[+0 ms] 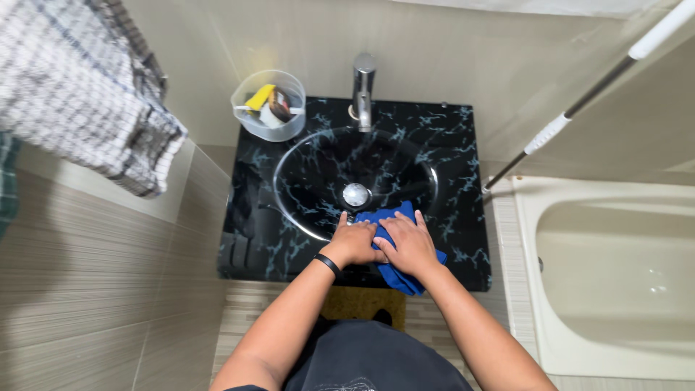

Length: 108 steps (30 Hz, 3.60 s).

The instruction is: The person wipes a black marble bathroom sink and countertop using a blue cloth, then switches to a checkered cloth to continue wiping the surface. The person hangs the blue cloth on a nearby towel rack and proceeds to wipe the sink basin and surrounding countertop with the checkered cloth.

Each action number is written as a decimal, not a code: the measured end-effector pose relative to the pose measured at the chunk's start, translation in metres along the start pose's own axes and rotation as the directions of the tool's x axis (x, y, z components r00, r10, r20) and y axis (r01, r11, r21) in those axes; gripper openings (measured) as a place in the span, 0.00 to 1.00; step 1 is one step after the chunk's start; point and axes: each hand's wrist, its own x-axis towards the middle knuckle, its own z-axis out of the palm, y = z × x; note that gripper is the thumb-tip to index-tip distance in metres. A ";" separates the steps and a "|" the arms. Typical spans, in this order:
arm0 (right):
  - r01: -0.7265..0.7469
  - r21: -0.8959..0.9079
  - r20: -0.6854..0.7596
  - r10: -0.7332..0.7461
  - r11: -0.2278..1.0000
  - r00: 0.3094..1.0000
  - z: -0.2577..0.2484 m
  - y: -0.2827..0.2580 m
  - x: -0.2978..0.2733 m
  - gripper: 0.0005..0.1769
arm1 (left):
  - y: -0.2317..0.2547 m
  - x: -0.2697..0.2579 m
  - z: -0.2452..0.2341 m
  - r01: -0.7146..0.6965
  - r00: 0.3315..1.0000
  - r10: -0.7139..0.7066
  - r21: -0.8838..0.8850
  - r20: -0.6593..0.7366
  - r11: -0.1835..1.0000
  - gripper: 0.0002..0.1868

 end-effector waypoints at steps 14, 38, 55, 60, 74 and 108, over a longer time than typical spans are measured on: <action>-0.104 0.180 0.260 0.054 0.978 0.964 0.044 -0.081 0.066 0.34 | -0.091 -0.067 -0.040 0.041 0.995 -0.030 0.106 -0.096 0.994 0.56; 0.139 0.042 -0.032 -0.138 0.989 0.990 0.108 -0.182 0.192 0.41 | -0.244 -0.085 -0.082 0.179 0.915 -0.196 -0.080 -0.354 0.981 0.60; 0.161 0.010 0.100 -0.161 0.987 0.982 0.083 -0.200 0.206 0.33 | -0.277 0.037 -0.145 -0.255 0.608 -0.714 -0.937 -0.347 0.238 0.45; 0.171 0.001 0.111 -0.170 0.985 0.979 0.083 -0.199 0.212 0.34 | -0.287 0.055 -0.155 -0.312 0.638 -0.693 -0.936 -0.335 0.165 0.39; 0.158 0.020 0.124 -0.160 0.987 0.979 0.080 -0.197 0.239 0.33 | -0.301 0.025 -0.185 -0.221 0.649 -0.706 -0.958 -0.283 0.181 0.14; -0.204 0.025 -0.114 0.205 0.979 0.972 0.085 -0.117 0.338 0.38 | -0.306 0.002 -0.179 -0.255 0.684 -0.687 -0.963 -0.246 0.092 0.18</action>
